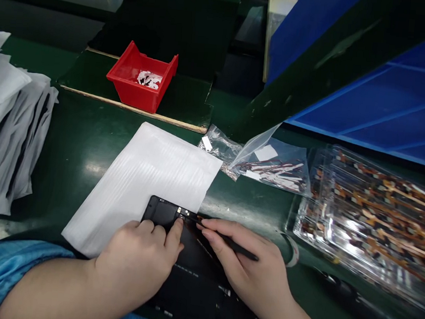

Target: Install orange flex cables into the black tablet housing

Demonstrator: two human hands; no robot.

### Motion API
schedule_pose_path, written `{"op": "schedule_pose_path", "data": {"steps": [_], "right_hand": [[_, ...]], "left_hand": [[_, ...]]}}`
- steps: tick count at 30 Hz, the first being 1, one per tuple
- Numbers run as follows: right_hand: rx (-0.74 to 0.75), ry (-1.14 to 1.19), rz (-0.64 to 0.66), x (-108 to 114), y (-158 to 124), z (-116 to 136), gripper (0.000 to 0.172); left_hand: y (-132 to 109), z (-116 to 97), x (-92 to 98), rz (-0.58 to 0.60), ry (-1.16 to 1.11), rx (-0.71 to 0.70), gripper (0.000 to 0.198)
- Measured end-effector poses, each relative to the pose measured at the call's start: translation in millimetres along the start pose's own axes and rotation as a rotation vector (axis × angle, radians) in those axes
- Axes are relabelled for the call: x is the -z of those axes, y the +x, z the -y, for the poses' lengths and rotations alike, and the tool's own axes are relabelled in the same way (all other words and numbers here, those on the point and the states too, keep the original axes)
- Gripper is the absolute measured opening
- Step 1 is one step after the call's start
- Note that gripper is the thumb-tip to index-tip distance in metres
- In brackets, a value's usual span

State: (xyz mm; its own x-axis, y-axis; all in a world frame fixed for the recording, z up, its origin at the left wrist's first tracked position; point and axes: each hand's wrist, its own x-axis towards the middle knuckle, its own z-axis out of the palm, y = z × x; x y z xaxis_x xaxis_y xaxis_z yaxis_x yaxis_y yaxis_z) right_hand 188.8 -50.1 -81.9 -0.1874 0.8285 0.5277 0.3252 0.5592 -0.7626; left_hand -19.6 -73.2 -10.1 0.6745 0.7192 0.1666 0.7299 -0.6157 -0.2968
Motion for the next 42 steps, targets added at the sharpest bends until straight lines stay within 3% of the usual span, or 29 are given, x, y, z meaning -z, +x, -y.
{"op": "schedule_pose_path", "data": {"steps": [18,42], "right_hand": [[-0.042,0.025,0.003,-0.9,0.5,0.5,0.012],[-0.158,0.062,0.011,0.4,1.1,2.0,0.012]], "left_hand": [[4.7,8.1,1.8,-0.041,-0.062,-0.022,0.021],[5.3,6.8,1.8,0.007,-0.041,-0.043,0.033]]}}
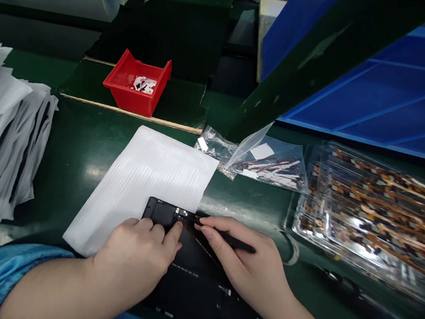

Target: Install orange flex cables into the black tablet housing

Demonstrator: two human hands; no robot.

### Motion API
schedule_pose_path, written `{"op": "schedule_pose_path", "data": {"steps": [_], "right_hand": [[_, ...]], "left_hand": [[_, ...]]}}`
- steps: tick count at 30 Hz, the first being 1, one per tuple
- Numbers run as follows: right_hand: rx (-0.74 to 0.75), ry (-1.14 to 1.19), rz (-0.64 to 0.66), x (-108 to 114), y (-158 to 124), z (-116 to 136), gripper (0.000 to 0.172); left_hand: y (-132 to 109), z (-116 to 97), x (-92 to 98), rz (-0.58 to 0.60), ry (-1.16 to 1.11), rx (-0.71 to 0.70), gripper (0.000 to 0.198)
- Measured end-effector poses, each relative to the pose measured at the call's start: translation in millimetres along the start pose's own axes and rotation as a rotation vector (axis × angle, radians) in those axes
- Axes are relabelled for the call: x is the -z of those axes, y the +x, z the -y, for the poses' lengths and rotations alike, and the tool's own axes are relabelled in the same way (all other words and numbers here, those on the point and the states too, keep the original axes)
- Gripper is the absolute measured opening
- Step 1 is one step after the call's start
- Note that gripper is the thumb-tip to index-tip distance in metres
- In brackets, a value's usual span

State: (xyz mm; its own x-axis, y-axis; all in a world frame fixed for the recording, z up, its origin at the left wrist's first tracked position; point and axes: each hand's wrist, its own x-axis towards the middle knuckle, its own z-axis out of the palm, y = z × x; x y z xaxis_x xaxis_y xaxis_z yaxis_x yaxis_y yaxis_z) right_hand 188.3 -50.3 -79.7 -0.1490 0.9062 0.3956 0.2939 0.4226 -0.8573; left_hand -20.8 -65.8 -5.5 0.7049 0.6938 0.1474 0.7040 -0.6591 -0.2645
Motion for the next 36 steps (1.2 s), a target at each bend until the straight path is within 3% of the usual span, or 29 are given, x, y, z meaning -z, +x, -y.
{"op": "schedule_pose_path", "data": {"steps": [36], "right_hand": [[-0.035,0.014,0.016,1.7,0.1,0.5,0.012]], "left_hand": [[-0.5,-0.8,1.6,0.013,0.005,0.005,0.034]]}}
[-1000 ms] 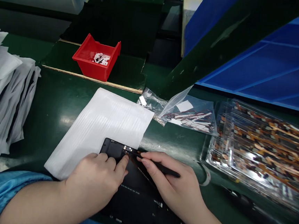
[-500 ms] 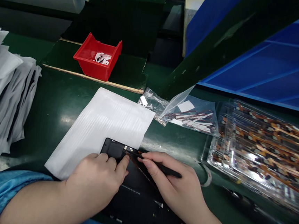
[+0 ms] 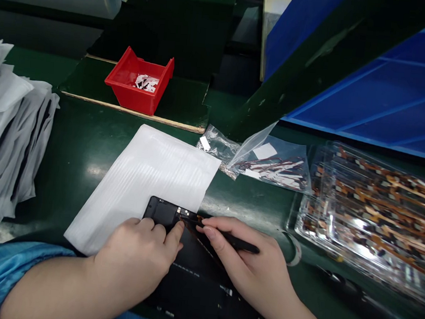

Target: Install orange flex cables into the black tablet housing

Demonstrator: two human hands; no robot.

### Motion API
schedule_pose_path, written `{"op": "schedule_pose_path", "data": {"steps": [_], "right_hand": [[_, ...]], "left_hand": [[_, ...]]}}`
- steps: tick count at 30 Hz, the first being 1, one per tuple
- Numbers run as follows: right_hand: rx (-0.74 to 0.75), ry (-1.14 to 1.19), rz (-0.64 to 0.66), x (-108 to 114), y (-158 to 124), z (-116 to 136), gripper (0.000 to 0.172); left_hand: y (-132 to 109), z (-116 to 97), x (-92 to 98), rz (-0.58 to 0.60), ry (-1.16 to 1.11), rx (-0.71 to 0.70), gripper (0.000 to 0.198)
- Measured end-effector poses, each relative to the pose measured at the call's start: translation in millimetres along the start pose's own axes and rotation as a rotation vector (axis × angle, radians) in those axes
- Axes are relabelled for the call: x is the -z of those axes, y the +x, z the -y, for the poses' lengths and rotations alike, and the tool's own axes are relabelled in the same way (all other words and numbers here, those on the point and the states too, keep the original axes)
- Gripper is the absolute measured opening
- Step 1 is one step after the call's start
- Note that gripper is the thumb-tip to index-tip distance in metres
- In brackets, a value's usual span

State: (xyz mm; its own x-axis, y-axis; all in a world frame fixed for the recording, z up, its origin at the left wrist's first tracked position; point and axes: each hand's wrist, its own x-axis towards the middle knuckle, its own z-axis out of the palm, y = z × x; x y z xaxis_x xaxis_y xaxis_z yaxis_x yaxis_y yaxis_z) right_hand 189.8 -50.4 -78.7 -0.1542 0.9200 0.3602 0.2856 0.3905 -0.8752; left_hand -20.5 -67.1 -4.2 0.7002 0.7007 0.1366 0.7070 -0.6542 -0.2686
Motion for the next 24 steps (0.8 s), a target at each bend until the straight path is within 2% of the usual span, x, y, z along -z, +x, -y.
{"op": "schedule_pose_path", "data": {"steps": [6,24], "right_hand": [[-0.033,0.011,0.001,1.1,-0.6,1.0,0.015],[0.003,0.01,0.009,3.4,0.2,1.9,0.011]], "left_hand": [[-1.0,-0.4,-1.2,0.018,-0.016,-0.011,0.035],[0.3,0.2,-2.8,0.016,-0.004,-0.035,0.035]]}}
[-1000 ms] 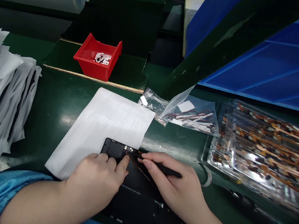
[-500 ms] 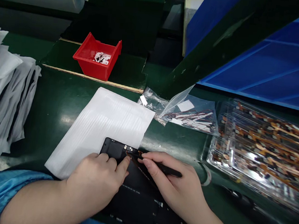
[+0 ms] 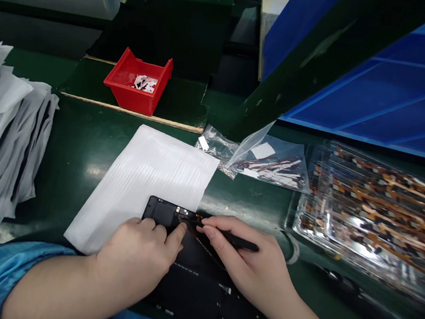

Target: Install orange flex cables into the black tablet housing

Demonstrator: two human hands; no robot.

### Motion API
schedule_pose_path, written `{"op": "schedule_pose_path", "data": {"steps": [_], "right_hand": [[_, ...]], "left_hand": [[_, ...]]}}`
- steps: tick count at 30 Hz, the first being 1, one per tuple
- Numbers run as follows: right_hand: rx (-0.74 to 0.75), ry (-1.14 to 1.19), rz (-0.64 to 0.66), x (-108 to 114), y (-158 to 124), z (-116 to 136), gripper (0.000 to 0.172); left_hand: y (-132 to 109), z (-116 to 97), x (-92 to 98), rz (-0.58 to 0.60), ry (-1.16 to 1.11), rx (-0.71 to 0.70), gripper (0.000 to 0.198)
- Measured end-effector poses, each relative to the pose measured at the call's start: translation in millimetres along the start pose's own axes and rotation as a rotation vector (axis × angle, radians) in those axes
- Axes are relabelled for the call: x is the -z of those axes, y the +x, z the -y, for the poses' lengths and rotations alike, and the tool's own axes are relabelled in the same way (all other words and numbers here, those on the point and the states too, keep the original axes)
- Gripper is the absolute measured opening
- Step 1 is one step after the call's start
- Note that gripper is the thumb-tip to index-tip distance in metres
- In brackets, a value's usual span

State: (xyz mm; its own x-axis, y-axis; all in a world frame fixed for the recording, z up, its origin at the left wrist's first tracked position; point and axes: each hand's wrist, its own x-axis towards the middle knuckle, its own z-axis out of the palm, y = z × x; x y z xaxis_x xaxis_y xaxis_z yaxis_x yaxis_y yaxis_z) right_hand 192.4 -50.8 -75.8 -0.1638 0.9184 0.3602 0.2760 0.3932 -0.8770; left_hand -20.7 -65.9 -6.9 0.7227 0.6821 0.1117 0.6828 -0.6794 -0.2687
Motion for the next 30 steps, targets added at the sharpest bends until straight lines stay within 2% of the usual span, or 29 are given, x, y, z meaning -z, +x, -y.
{"op": "schedule_pose_path", "data": {"steps": [8,24,30], "right_hand": [[0.027,-0.006,0.002,-0.6,0.0,-1.4,0.009],[0.011,0.031,0.043,3.5,2.1,-0.2,0.01],[0.005,0.034,0.038,4.5,2.7,0.5,0.011]], "left_hand": [[0.0,0.0,0.0,0.005,-0.001,-0.001,0.04],[-0.2,0.9,1.1,0.009,-0.016,-0.013,0.033],[-2.3,-0.1,1.6,0.029,-0.02,-0.02,0.048]]}}
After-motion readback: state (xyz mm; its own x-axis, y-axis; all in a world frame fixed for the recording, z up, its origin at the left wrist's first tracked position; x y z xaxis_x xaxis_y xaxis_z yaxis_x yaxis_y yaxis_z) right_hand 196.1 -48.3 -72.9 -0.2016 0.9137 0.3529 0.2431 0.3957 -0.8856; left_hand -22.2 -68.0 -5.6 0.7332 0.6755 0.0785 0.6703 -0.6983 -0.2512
